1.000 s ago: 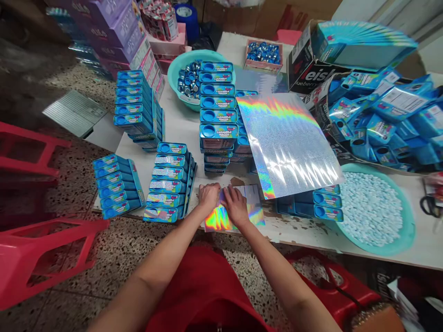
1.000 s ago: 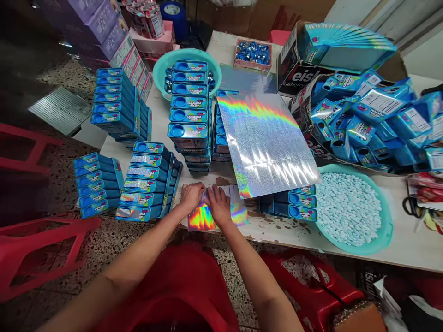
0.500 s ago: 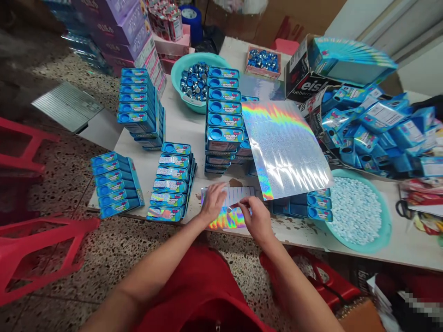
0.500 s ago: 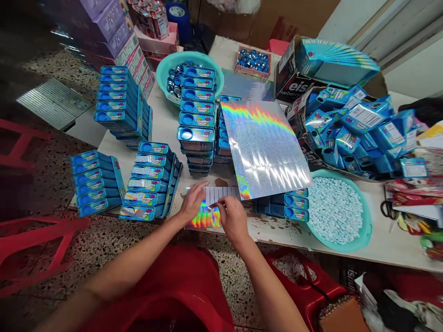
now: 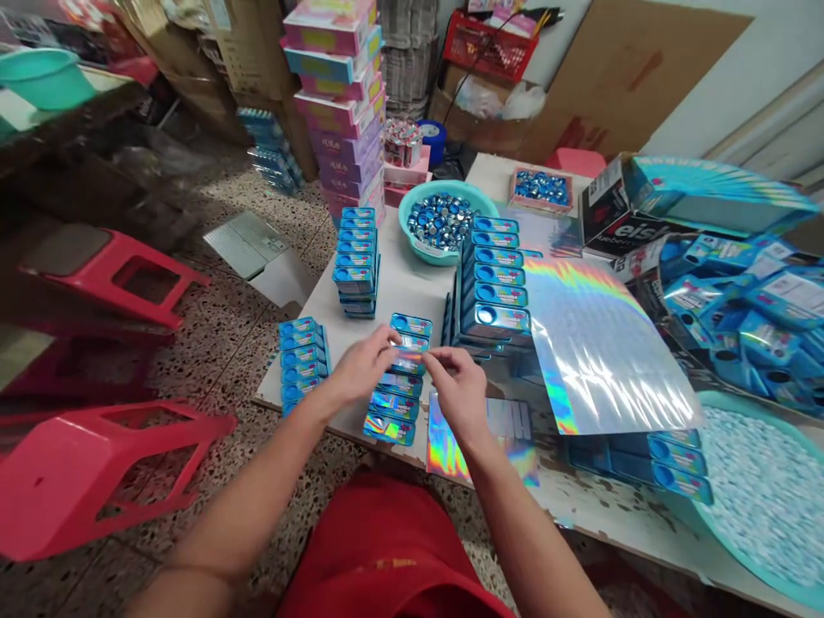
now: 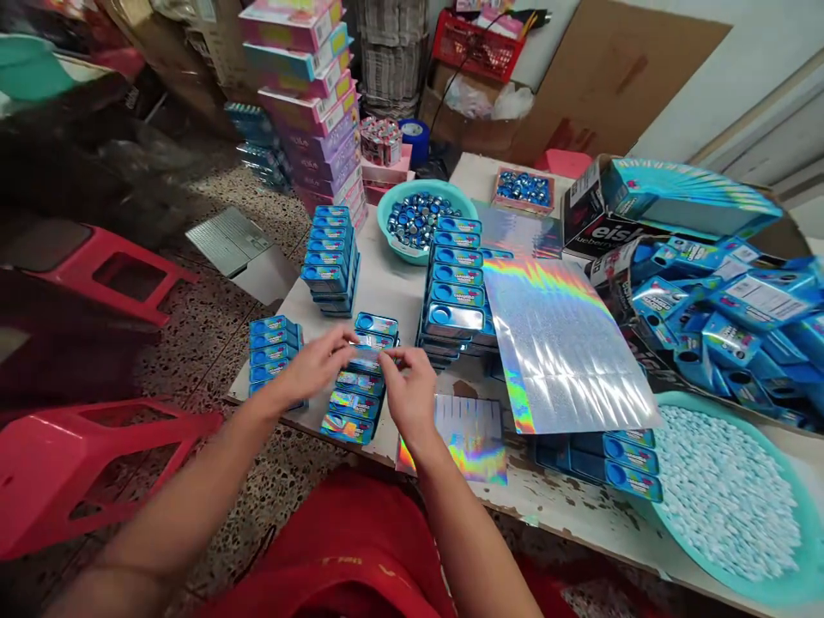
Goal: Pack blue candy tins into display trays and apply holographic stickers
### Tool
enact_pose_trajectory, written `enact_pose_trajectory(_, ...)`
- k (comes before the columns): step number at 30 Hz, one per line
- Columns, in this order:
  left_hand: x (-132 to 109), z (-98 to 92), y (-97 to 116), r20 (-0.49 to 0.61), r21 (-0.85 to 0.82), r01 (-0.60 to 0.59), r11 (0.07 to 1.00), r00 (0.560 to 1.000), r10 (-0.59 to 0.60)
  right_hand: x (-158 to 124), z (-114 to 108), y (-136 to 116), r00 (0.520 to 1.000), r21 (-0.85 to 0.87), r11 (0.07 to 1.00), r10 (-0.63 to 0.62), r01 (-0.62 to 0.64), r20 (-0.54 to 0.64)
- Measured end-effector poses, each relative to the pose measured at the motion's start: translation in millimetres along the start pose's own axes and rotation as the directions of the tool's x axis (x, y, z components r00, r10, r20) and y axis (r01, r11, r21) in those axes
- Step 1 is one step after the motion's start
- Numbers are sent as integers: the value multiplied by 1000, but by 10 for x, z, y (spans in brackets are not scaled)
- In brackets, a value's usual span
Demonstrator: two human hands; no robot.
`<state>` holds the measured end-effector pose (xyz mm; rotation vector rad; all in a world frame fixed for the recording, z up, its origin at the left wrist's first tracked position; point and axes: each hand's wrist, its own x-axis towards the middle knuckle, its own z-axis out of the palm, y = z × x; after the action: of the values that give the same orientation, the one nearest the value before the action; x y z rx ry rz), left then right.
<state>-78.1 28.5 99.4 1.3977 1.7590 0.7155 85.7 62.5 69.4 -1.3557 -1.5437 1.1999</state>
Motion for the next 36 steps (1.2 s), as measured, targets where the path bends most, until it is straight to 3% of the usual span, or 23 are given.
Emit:
enact_pose_trajectory(4,511,-295,-257,63,104,-105,989,993,99,388,350,1,996,-111,993,20,-30,-88)
enact_pose_trajectory(9,815,-273,-461,122,92,-123,988,986,112,572,510,73,989,-323,945,-1,-47,-148)
enact_pose_trajectory(13,834,-120,-628,100,-71,-82,994,991,89,620,566,86,985,-416,908,-24,-49,-169)
enact_pose_trajectory(16,782,-6,-753,22,-53,110,993,994,-109,608,553,61,981,-425,904,-51,-33,-185)
enact_pose_trajectory(18,727,39,-799,-94,-55,230,972,968,-234,567,535,44,984,-408,913,-53,-23,-172)
enact_pose_trajectory(21,619,103,-775,-287,-274,139,952,932,-219,510,552,56,982,-427,904,-83,3,-170)
enact_pose_trajectory(23,540,180,-724,-246,-397,35,917,959,-143,521,601,87,979,-474,880,-115,21,-169)
enact_pose_trajectory(25,469,261,-691,-81,-450,40,892,993,-86,570,648,117,980,-492,870,-113,19,-164)
enact_pose_trajectory(28,385,290,-726,46,-452,129,883,991,-122,611,630,120,988,-435,900,-95,35,-119)
enact_pose_trajectory(32,264,238,-816,-52,-552,120,825,983,-177,338,439,151,987,-200,977,-104,79,-122)
enact_pose_trajectory(34,189,309,-830,-123,-654,40,755,980,-158,90,372,254,989,-42,999,10,-17,-147)
enact_pose_trajectory(36,120,458,-827,-102,-779,16,627,983,-152,-138,377,401,983,167,975,163,-147,-83)
